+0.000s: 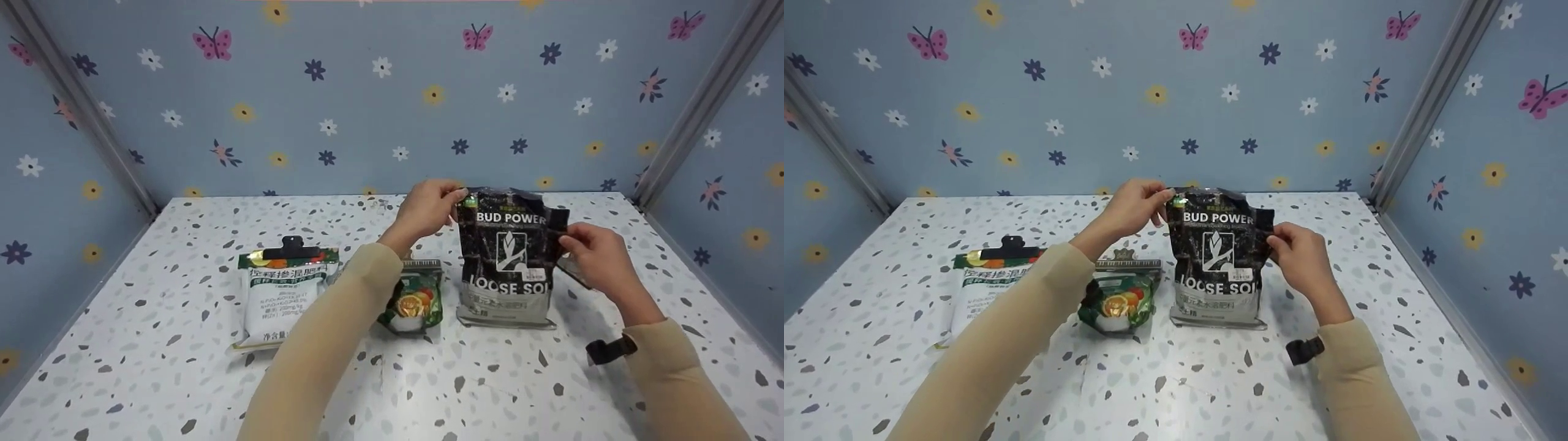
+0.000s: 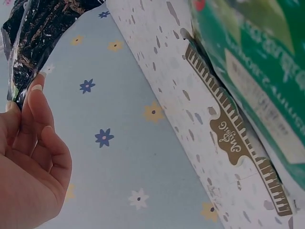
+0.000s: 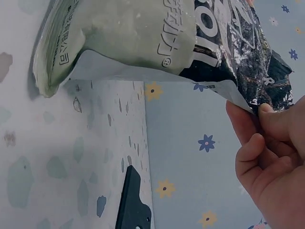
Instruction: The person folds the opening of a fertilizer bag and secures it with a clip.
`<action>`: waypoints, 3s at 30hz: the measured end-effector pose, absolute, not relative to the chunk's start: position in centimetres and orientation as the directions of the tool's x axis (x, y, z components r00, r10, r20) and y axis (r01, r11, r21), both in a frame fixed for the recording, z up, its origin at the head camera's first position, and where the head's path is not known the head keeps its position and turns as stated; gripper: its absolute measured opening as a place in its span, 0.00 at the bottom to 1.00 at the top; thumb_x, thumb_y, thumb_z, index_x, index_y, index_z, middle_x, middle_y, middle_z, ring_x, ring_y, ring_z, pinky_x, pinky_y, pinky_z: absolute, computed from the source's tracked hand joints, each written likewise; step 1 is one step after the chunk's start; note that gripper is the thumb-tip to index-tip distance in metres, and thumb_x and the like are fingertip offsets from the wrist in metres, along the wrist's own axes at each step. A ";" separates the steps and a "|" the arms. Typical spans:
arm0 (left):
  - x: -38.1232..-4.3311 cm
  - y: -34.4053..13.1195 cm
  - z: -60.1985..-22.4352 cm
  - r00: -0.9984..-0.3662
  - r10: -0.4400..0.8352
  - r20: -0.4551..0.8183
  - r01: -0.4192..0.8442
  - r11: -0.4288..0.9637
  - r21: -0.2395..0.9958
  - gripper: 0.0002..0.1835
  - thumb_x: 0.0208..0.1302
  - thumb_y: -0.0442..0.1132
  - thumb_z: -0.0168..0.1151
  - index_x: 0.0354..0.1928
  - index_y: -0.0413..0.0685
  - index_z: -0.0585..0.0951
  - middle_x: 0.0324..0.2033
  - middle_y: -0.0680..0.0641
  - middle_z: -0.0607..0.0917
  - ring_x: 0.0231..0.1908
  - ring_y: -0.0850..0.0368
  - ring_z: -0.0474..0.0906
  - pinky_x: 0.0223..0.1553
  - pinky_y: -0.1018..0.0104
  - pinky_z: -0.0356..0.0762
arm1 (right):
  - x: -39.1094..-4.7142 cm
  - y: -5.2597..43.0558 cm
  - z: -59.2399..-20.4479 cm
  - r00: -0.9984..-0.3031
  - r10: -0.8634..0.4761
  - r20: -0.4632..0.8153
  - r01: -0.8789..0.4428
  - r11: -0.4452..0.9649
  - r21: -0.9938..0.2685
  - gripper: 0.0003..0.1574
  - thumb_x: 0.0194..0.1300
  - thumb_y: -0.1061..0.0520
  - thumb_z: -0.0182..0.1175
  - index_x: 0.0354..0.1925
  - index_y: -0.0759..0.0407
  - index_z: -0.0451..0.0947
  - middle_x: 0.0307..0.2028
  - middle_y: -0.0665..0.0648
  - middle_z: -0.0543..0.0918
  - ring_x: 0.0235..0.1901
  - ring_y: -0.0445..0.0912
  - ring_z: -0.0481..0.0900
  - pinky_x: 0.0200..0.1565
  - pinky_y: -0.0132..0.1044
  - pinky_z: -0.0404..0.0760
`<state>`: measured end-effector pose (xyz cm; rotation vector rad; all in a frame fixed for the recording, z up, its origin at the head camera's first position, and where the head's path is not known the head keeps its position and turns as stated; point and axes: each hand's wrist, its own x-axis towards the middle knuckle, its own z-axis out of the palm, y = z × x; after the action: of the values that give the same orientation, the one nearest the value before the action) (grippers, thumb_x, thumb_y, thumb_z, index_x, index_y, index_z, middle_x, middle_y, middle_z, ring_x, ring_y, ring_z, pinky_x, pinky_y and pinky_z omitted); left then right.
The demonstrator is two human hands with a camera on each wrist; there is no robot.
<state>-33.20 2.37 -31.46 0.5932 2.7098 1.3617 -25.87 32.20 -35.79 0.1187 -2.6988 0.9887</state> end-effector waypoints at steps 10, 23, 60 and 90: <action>-32.0 2.4 -30.3 -0.906 0.355 0.232 0.405 0.564 0.719 0.16 0.77 0.54 0.49 0.46 0.57 0.84 0.27 0.48 0.82 0.26 0.56 0.80 0.27 0.61 0.73 | -25.1 32.5 -34.8 -0.946 0.001 0.325 -0.206 0.773 -0.601 0.10 0.76 0.59 0.55 0.46 0.66 0.79 0.38 0.63 0.83 0.32 0.51 0.74 0.30 0.34 0.71; -30.9 2.0 -29.7 -0.851 0.402 0.340 0.524 0.595 0.609 0.16 0.77 0.54 0.49 0.36 0.56 0.81 0.26 0.53 0.79 0.24 0.58 0.75 0.28 0.64 0.69 | -24.6 32.8 -34.1 -0.949 -0.025 0.315 -0.218 0.775 -0.593 0.08 0.75 0.59 0.56 0.39 0.63 0.78 0.33 0.61 0.81 0.25 0.51 0.71 0.24 0.37 0.69; -31.0 3.1 -30.3 -0.851 0.384 0.358 0.497 0.374 0.783 0.12 0.73 0.51 0.57 0.42 0.55 0.85 0.31 0.55 0.84 0.29 0.58 0.74 0.35 0.65 0.71 | -24.6 34.1 -33.4 -0.959 -0.219 0.177 -0.278 0.639 -0.717 0.19 0.75 0.57 0.56 0.58 0.64 0.78 0.52 0.62 0.82 0.44 0.35 0.80 0.44 0.25 0.77; -30.7 3.7 -30.0 -0.800 0.359 0.481 0.597 0.406 0.692 0.10 0.69 0.51 0.63 0.39 0.55 0.86 0.29 0.61 0.84 0.30 0.66 0.78 0.35 0.68 0.75 | -27.8 27.0 -30.2 -0.878 -0.141 0.457 -0.444 0.597 -0.668 0.13 0.73 0.56 0.60 0.45 0.65 0.83 0.36 0.57 0.81 0.31 0.44 0.73 0.32 0.30 0.72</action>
<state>-30.71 3.69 -30.04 0.9893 2.8407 1.5860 -27.78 27.00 -30.20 0.4725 -2.4699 1.1766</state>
